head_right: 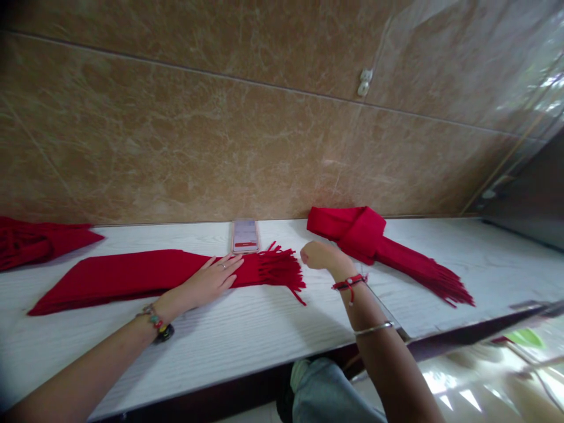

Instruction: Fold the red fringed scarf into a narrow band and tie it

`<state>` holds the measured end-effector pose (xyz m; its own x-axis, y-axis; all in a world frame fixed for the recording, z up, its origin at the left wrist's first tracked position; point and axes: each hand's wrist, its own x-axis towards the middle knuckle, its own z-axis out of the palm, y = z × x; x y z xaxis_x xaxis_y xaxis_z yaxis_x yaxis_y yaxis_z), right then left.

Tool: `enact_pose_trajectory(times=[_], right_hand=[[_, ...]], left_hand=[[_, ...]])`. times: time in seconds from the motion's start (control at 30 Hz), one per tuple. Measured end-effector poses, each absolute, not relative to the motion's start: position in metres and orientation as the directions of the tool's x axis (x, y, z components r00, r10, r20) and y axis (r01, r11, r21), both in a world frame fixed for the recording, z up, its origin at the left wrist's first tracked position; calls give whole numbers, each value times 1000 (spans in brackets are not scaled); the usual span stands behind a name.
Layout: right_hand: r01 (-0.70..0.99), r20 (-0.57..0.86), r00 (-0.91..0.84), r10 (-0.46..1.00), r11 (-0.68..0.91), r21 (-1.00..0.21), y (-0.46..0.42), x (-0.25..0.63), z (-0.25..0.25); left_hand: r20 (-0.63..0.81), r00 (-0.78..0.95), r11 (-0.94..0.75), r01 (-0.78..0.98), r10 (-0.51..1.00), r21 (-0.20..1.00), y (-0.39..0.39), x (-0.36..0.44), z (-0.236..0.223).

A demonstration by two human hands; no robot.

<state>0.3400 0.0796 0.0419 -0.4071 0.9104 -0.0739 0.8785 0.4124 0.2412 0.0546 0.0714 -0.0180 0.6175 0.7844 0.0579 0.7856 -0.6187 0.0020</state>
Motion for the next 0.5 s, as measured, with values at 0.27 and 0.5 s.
enact_pose_trajectory(times=[0.27, 0.5], right_hand=[[714, 165, -691, 704, 700, 4, 91, 272, 33], [860, 12, -485, 875, 474, 190, 101, 310, 15]], left_hand=[[70, 619, -619, 785, 782, -27, 70, 56, -16], [58, 611, -611, 792, 790, -16, 69, 55, -16]])
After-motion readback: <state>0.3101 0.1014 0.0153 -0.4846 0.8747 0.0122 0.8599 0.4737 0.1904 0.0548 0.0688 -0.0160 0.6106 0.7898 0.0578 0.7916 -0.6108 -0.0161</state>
